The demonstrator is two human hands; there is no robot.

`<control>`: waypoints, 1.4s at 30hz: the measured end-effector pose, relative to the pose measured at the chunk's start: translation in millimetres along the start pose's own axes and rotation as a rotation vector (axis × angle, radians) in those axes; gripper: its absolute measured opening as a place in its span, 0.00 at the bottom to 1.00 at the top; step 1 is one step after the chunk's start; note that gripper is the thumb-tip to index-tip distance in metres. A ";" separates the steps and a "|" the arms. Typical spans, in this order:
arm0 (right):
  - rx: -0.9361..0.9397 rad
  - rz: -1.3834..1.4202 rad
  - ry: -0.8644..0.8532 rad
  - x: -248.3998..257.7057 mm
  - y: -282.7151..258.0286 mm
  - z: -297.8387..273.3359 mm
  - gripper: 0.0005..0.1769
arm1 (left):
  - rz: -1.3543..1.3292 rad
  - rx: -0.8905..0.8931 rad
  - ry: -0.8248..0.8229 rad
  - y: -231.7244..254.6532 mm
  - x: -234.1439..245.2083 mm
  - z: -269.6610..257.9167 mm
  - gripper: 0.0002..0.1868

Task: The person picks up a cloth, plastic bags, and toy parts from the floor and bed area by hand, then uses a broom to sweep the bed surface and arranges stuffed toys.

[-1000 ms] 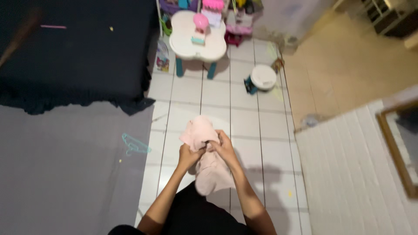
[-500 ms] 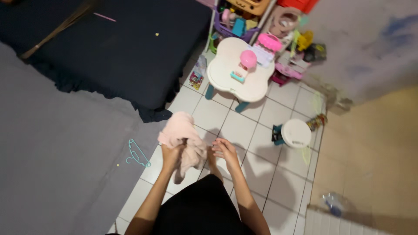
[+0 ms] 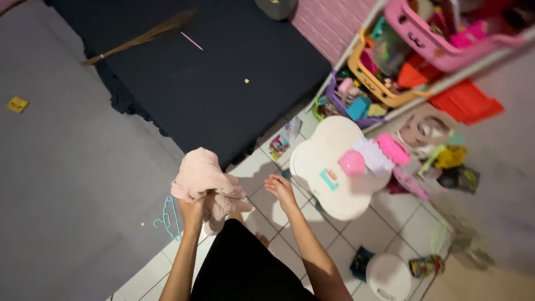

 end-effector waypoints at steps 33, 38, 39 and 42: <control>-0.179 -0.618 0.631 -48.5 -54.3 763.7 0.52 | -0.041 0.157 0.280 -225.6 -154.0 574.9 0.20; 0.099 -1.055 0.701 -49.5 -53.5 801.4 0.41 | -0.046 0.217 0.300 -240.1 -145.4 584.9 0.19; 0.083 -1.086 0.668 -46.0 -49.2 807.0 0.37 | -0.035 0.206 0.310 -242.3 -144.6 585.0 0.19; 0.041 -0.971 0.652 -37.6 -51.0 809.2 0.25 | -0.098 0.371 0.254 -252.2 -147.7 585.5 0.16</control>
Point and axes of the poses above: each hand's wrist, its own z-axis towards the middle knuckle, its own x-axis out of the back of the hand, y = z × x, the point moved 4 cm from there along z, towards the middle knuckle, and after that the axes turned 5 degrees about -y, right-handed, at the moved point
